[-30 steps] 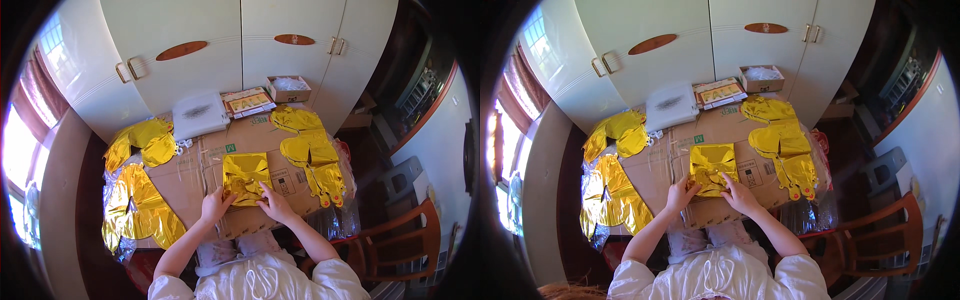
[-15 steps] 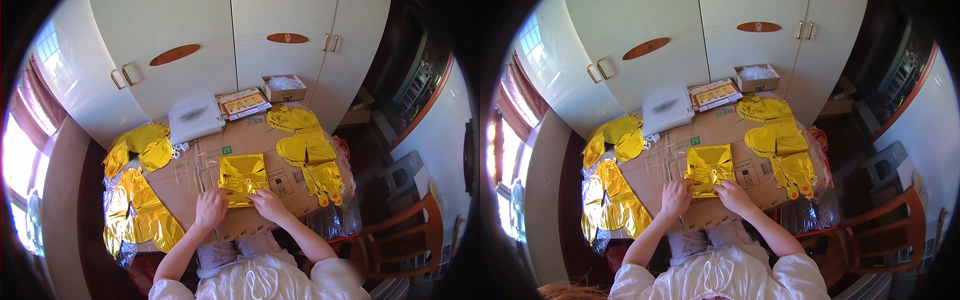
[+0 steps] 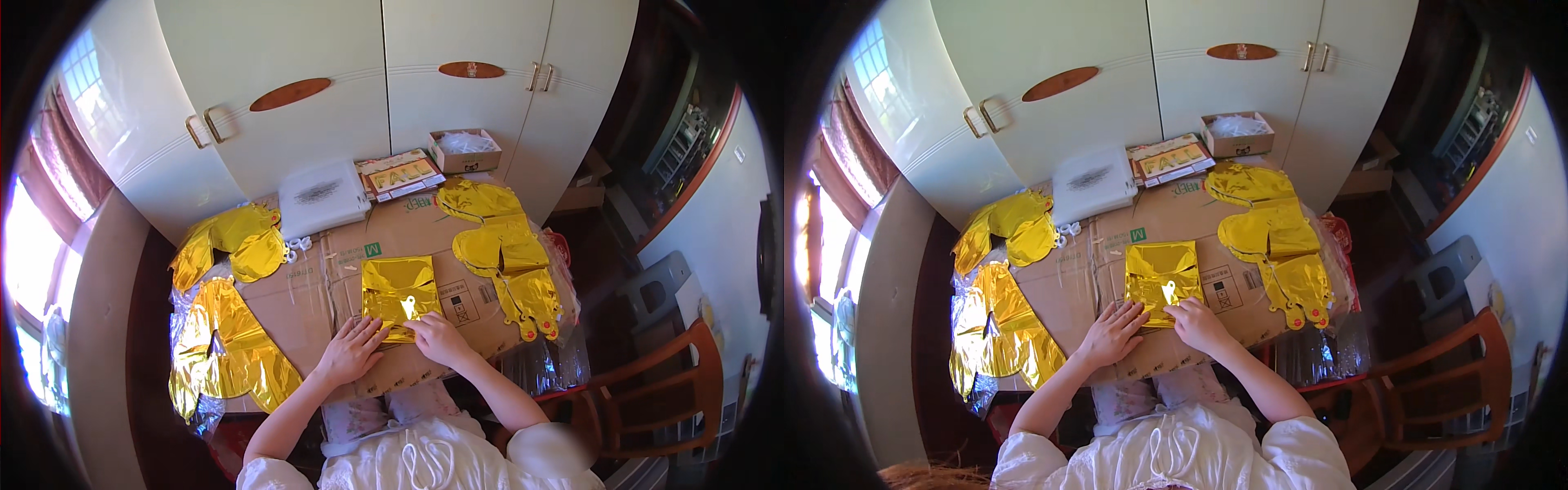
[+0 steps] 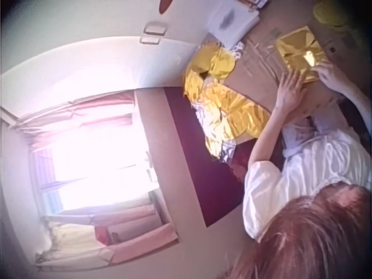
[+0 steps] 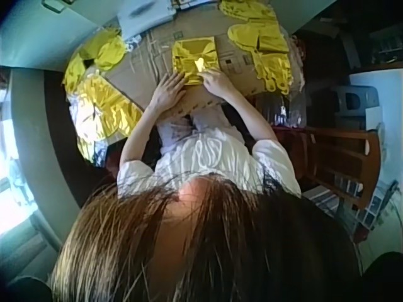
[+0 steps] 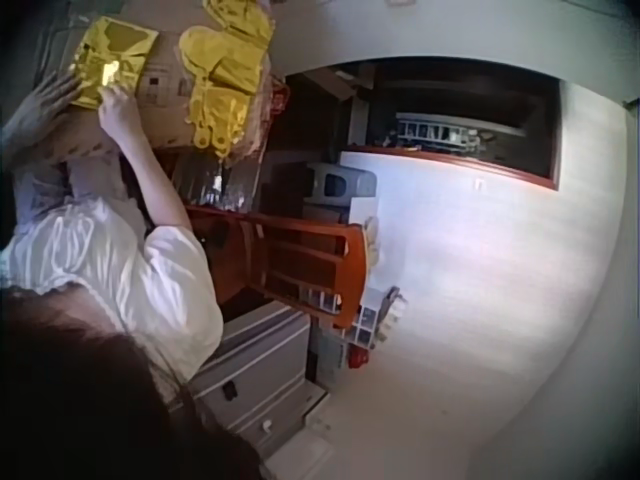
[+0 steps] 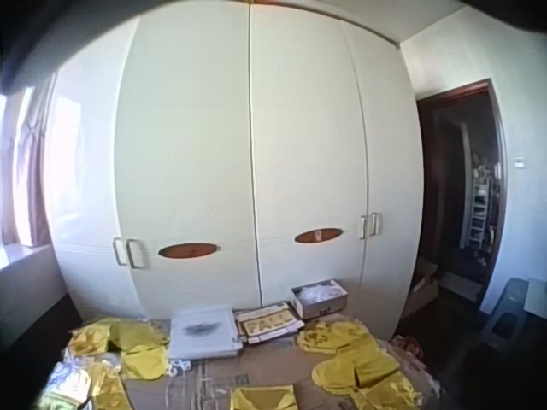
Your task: The recorder is folding sheets of gold-colored foil into square shapes on a workspace.
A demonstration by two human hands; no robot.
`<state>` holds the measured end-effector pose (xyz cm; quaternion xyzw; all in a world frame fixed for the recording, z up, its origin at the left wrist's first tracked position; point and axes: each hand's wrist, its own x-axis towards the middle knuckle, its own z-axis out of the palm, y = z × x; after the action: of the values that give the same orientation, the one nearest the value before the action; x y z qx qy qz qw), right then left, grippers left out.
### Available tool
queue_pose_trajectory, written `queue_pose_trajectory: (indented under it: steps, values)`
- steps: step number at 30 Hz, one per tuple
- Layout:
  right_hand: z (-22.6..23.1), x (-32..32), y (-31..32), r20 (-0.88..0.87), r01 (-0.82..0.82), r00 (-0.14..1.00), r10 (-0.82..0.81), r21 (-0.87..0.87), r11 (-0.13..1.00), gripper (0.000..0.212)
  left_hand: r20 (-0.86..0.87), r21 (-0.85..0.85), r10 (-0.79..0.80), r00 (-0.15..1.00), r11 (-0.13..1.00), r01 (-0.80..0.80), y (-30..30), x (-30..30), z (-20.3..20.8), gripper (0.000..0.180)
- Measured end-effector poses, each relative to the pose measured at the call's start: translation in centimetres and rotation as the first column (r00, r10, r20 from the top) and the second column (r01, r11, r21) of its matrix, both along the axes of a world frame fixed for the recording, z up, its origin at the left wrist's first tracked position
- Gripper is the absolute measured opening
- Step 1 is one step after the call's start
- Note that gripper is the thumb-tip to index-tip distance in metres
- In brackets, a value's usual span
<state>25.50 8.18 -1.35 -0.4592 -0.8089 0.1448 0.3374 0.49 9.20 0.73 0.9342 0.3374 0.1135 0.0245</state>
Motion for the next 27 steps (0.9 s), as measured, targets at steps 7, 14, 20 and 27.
queue_pose_trajectory:
  steps: [7,14,20,27]
  values:
    - [-0.1,0.1,0.1,-0.015,-0.007,1.000,0.007,-0.027,1.000,0.029,0.040,0.105,0.001,0.999,0.994,-0.005,0.3,0.0,-0.6,0.041]
    - [-0.3,0.0,0.1,0.007,-0.003,1.000,0.003,-0.050,0.999,0.027,0.019,0.139,-0.005,1.000,0.990,0.003,0.3,0.1,-0.4,0.039]
    - [2.6,0.0,-0.6,0.243,0.024,0.969,-0.051,0.110,0.994,0.030,-0.054,0.173,-0.033,0.998,0.984,0.042,0.4,0.3,0.8,0.042]
    - [1.5,1.7,0.5,0.347,-0.146,0.933,0.101,0.106,0.984,0.040,-0.067,0.190,-0.092,0.993,0.976,0.103,1.4,1.0,1.1,0.045]
